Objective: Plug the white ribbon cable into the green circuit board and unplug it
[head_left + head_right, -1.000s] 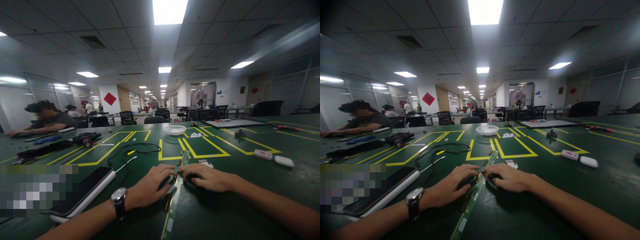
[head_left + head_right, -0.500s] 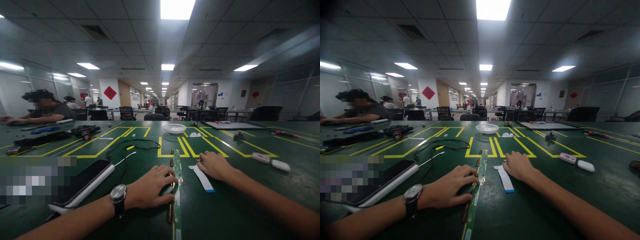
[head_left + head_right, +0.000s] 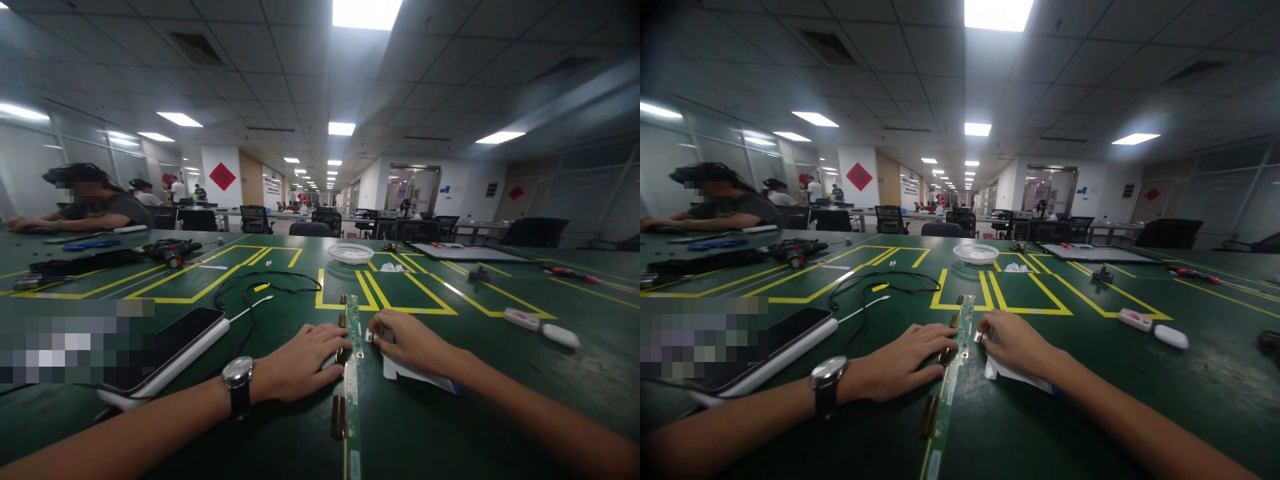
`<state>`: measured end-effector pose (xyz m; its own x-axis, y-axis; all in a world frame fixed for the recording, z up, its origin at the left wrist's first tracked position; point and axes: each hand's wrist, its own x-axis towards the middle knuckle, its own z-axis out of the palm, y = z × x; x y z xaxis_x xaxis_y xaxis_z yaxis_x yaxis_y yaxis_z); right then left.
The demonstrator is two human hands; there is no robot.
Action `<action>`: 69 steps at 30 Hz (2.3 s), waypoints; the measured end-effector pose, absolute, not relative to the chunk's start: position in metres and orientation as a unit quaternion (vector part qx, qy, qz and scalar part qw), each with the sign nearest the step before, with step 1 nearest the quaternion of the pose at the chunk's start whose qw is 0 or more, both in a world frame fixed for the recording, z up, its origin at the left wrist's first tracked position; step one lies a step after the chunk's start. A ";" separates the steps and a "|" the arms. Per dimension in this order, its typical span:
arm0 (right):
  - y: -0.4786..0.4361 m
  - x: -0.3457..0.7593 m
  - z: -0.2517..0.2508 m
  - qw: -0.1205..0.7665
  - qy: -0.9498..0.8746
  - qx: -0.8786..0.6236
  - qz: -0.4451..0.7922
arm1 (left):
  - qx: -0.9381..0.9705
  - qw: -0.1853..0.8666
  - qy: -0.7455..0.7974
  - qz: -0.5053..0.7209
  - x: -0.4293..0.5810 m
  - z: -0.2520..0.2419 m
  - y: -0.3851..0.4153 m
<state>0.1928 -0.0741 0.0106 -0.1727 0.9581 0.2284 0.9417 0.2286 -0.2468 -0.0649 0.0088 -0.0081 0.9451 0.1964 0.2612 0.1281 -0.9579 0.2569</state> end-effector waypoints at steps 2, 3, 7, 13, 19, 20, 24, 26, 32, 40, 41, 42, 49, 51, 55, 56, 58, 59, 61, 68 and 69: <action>-0.073 0.188 0.007 0.175 -0.767 -0.617 0.003 | 0.979 0.124 0.077 0.144 -0.065 -0.008 0.009; -0.072 0.186 0.005 0.176 -0.766 -0.618 -0.009 | 0.979 0.125 0.073 0.147 -0.065 -0.008 0.009; -0.070 0.183 0.002 0.170 -0.759 -0.627 -0.039 | 0.979 0.116 0.070 0.154 -0.065 -0.009 0.008; -0.070 0.184 0.002 0.171 -0.758 -0.628 -0.035 | 0.978 0.108 0.064 0.165 -0.065 -0.010 0.008; -0.070 0.183 0.002 0.177 -0.748 -0.638 -0.030 | 0.978 0.113 0.065 0.161 -0.065 -0.009 0.008; -0.070 0.183 0.001 0.175 -0.748 -0.640 -0.032 | 0.978 0.115 0.066 0.162 -0.065 -0.008 0.008; -0.069 0.183 0.000 0.168 -0.743 -0.647 -0.045 | 0.978 0.112 0.068 0.160 -0.065 -0.007 0.007; -0.070 0.183 0.001 0.164 -0.739 -0.652 -0.047 | 0.978 0.111 0.067 0.165 -0.065 -0.007 0.007; -0.071 0.181 0.003 0.168 -0.728 -0.664 -0.039 | 0.977 0.107 0.065 0.170 -0.065 -0.009 0.008; -0.067 0.183 -0.003 0.189 -0.734 -0.651 -0.031 | 0.977 0.114 0.067 0.166 -0.064 -0.010 0.009; -0.066 0.183 -0.003 0.195 -0.740 -0.643 -0.029 | 0.977 0.116 0.065 0.166 -0.064 -0.010 0.010; -0.065 0.184 -0.004 0.198 -0.749 -0.632 -0.025 | 0.977 0.119 0.063 0.166 -0.064 -0.010 0.010; -0.060 0.196 -0.001 0.215 -0.788 -0.576 0.029 | 0.976 0.142 0.056 0.152 -0.063 -0.009 0.011; -0.057 0.200 0.001 0.214 -0.798 -0.562 0.041 | 0.976 0.150 0.056 0.147 -0.063 -0.009 0.011; -0.053 0.203 0.002 0.220 -0.812 -0.538 0.052 | 0.976 0.160 0.060 0.133 -0.063 -0.006 0.011; -0.052 0.203 0.002 0.222 -0.813 -0.535 0.053 | 0.976 0.161 0.060 0.131 -0.063 -0.005 0.011; -0.051 0.202 0.002 0.225 -0.813 -0.535 0.053 | 0.977 0.160 0.059 0.129 -0.063 -0.004 0.010; -0.051 0.202 0.002 0.227 -0.811 -0.536 0.051 | 0.977 0.159 0.058 0.128 -0.063 -0.003 0.010; -0.050 0.201 0.002 0.227 -0.811 -0.538 0.047 | 0.978 0.158 0.056 0.127 -0.063 -0.003 0.010; -0.047 0.202 0.000 0.230 -0.852 -0.470 -0.005 | 0.979 0.088 0.038 0.181 -0.064 0.000 0.004; -0.046 0.200 0.001 0.237 -0.859 -0.454 -0.015 | 0.978 0.065 0.026 0.198 -0.064 0.004 0.001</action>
<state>0.2004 -0.0460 0.0007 -0.4761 0.7725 0.4201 0.7869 0.5876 -0.1886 -0.0636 0.0014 0.0038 0.9203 0.0761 0.3837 0.0242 -0.9901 0.1382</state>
